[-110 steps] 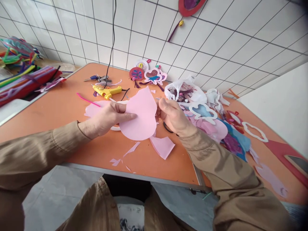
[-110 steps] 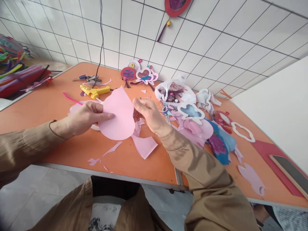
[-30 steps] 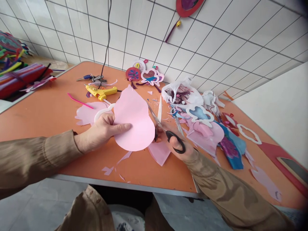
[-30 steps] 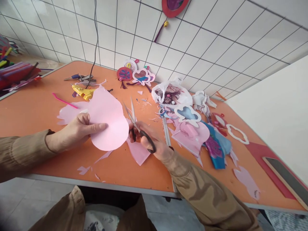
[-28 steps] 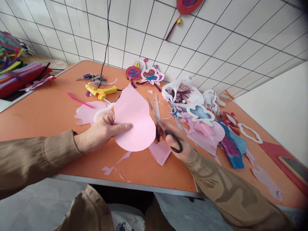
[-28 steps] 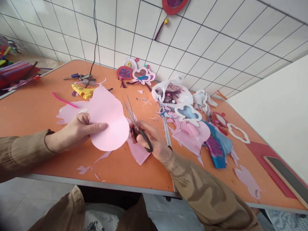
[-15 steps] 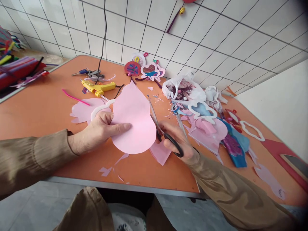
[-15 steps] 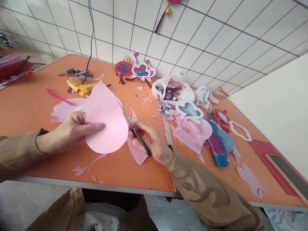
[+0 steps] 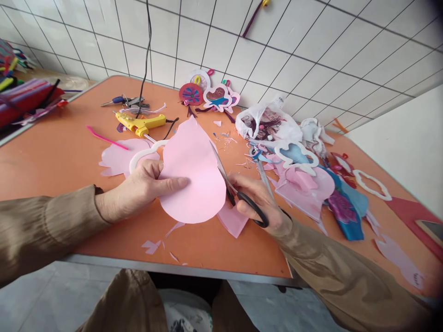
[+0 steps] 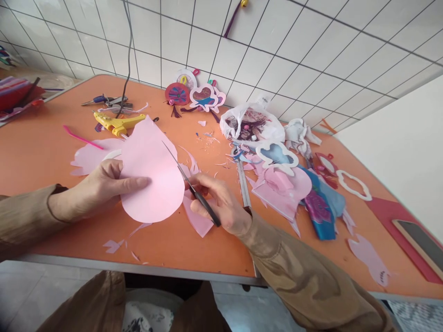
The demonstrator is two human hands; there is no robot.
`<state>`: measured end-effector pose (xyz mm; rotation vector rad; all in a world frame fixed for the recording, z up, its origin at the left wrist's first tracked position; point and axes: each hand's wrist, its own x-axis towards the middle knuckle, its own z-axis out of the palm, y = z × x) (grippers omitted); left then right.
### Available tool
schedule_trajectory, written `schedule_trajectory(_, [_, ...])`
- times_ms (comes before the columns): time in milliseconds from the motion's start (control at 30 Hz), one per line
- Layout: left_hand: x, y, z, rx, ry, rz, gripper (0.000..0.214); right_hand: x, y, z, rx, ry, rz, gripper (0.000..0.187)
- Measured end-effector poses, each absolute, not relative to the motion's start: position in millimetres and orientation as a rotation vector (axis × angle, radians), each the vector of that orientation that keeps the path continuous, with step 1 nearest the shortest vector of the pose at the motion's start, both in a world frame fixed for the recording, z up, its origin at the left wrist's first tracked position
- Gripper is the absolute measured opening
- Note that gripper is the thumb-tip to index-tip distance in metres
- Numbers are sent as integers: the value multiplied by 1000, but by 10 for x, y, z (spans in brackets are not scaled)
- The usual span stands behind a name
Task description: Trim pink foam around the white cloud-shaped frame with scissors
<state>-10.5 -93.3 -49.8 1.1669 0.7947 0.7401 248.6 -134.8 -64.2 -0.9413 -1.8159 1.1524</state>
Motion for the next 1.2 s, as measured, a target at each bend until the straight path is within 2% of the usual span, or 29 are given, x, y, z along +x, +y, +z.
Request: schedule_trajectory(1200, [-98, -956, -459, 1140, 878, 701, 27, 2520, -1367, -702, -975, -1818, 1189, 44])
